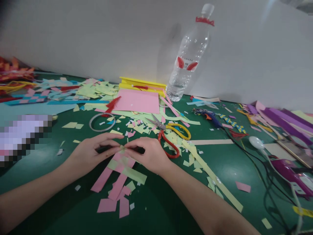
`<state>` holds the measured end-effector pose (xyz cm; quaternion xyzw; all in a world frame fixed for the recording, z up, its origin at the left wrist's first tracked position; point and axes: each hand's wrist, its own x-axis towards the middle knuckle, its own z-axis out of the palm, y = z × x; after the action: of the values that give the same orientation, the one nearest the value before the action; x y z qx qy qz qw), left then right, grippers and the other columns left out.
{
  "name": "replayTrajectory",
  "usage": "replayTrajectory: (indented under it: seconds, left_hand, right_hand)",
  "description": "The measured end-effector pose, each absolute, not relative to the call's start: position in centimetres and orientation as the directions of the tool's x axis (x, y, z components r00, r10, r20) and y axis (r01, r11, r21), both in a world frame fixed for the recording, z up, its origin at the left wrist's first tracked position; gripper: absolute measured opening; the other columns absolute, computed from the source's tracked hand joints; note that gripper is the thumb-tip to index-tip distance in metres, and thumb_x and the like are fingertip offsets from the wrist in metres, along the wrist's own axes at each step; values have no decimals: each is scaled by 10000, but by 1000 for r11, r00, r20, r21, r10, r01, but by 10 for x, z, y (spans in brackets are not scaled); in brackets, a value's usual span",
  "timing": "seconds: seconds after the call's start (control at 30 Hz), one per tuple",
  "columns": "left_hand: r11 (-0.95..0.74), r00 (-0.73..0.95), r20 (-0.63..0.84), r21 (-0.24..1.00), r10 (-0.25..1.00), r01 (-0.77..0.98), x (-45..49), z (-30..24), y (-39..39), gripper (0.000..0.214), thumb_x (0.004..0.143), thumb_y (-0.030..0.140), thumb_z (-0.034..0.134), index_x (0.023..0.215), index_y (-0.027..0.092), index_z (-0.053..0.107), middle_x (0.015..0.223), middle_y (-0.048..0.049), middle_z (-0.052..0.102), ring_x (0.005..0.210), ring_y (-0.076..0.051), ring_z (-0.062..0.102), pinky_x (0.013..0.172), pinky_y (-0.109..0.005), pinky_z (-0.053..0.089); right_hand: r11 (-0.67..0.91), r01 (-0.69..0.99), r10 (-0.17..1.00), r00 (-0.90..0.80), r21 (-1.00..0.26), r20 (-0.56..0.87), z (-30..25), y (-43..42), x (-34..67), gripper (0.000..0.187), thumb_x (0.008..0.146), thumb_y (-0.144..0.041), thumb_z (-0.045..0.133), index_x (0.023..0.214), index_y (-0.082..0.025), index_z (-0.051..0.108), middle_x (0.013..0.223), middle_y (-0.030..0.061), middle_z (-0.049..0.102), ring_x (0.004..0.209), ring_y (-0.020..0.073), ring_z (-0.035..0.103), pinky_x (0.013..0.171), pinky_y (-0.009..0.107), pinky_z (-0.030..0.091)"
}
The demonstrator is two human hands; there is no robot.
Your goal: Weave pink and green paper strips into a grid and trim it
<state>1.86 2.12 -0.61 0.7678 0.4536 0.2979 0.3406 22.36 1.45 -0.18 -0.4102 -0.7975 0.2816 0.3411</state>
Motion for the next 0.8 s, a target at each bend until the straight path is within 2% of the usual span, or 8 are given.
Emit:
replayTrajectory:
  seconds: [0.13,0.37,0.53,0.8]
  left_hand:
    - [-318,348,141,788,927,527,17,-7,21,278,875,408,485,1101,269,569,886,17,723,807,-155,679,670,-216,535]
    - [-191,288,41,836,957,514,19,-4,23,331,775,463,600,1022,247,637,836,3,732,764,-175,687,710,-263,558]
    - [-152,284,-4,837,959,525,18,-4,24,241,759,422,610,907,249,691,856,3,735,755,-177,688,701,-271,567]
    - [-158,296,-9,829,955,537,19,-1,25,251,764,435,609,906,249,699,873,-8,732,771,-186,682,693,-282,561]
  right_hand:
    - [452,475,890,-298,-755,345,-3,14,224,130,805,-252,610,881,-227,714,856,-1,729,777,134,675,710,243,542]
    - [350,463,931,-74,-815,357,-5,18,227,133,765,-295,657,861,-229,721,819,4,734,762,160,682,678,272,563]
    - [354,450,931,-85,-820,355,-5,18,227,129,762,-292,659,853,-227,723,819,3,735,764,155,681,701,275,564]
    - [351,428,935,-118,-833,334,-4,19,226,117,757,-270,658,842,-213,714,802,2,732,748,144,680,697,259,561]
